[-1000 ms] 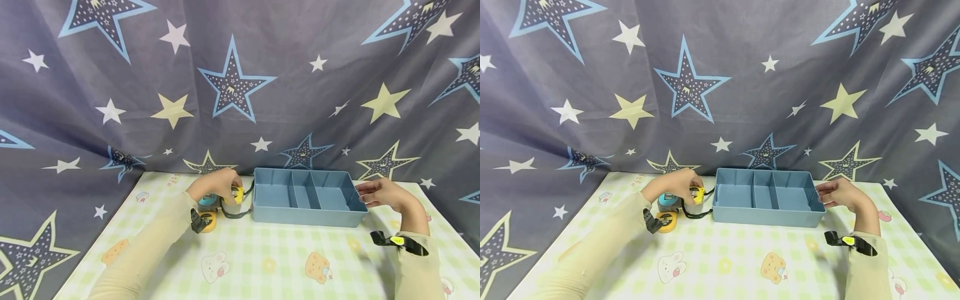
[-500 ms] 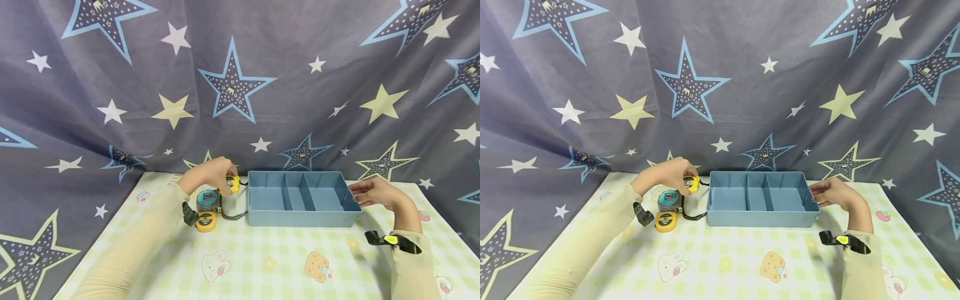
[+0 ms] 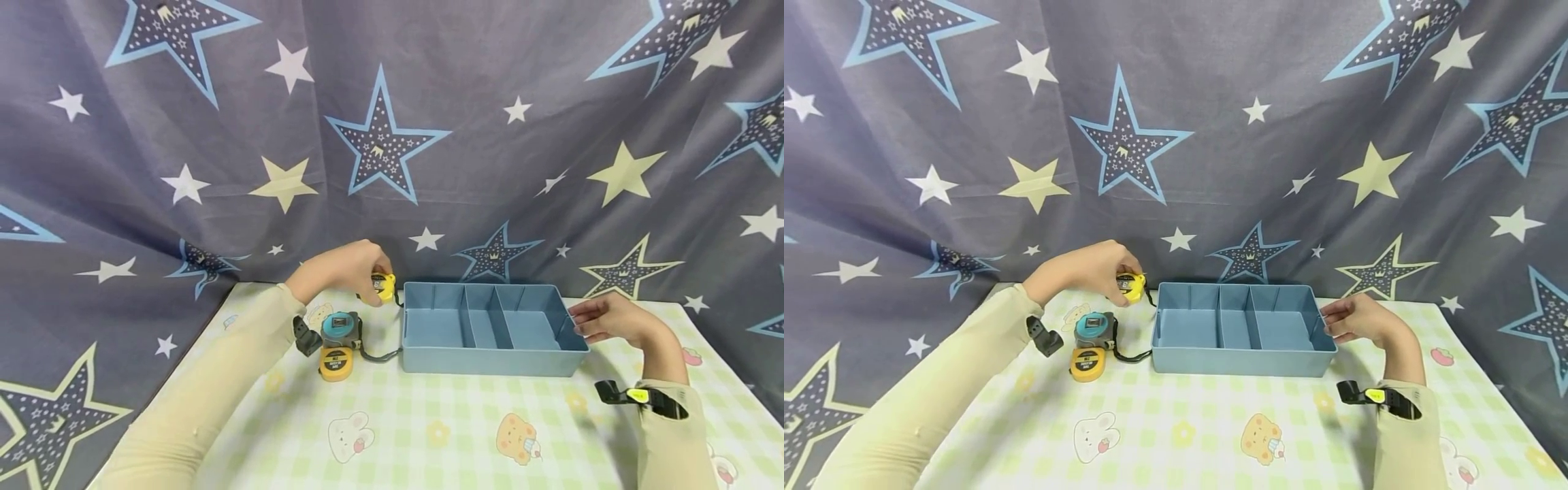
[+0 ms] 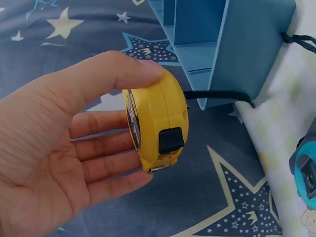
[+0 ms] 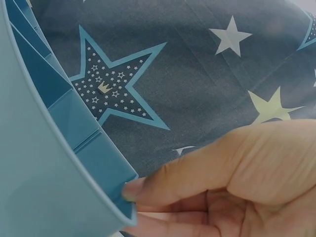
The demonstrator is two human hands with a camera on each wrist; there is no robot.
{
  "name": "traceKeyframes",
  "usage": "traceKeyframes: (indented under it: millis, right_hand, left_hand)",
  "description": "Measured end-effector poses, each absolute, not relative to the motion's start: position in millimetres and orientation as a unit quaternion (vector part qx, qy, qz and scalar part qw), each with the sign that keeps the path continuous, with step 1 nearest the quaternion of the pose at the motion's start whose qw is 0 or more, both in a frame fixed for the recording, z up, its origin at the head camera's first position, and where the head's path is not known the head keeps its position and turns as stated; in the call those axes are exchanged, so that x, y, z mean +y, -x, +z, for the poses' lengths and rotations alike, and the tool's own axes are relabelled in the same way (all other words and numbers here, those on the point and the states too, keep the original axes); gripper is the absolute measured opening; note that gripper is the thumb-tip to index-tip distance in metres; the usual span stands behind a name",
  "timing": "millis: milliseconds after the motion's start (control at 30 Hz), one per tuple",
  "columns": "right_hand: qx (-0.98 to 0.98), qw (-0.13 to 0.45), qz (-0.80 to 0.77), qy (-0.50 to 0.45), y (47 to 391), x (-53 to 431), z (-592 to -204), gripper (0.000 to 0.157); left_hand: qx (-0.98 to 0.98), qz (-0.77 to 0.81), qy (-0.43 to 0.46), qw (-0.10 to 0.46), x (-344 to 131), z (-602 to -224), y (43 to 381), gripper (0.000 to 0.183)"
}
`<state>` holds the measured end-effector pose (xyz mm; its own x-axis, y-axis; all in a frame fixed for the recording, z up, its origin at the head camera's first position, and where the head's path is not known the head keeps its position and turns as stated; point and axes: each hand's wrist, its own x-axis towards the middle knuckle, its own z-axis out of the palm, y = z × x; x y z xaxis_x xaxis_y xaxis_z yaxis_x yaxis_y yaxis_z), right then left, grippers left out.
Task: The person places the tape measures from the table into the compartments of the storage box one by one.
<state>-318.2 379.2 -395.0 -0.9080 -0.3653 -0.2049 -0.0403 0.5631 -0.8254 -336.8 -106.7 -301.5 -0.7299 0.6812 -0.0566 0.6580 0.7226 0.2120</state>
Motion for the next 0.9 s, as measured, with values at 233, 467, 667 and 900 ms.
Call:
traceKeyframes:
  millis: [233,467,667,900]
  right_hand:
    - [0.866,0.183,-0.451,0.115,318,377,-395,0.05]
    - [0.863,0.183,-0.456,0.115,318,376,-395,0.051]
    - [0.865,0.182,-0.454,0.114,316,376,-396,0.051]
    - [0.871,0.176,-0.444,0.115,317,376,-394,0.05]
  left_hand:
    - [0.929,0.081,-0.351,0.083,-101,-286,336,0.052]
    - [0.925,0.073,-0.365,0.077,-91,-275,334,0.044]
    - [0.913,0.062,-0.394,0.084,-79,-267,333,0.018]
    - [0.901,0.021,-0.425,0.08,-66,-258,335,0.017]
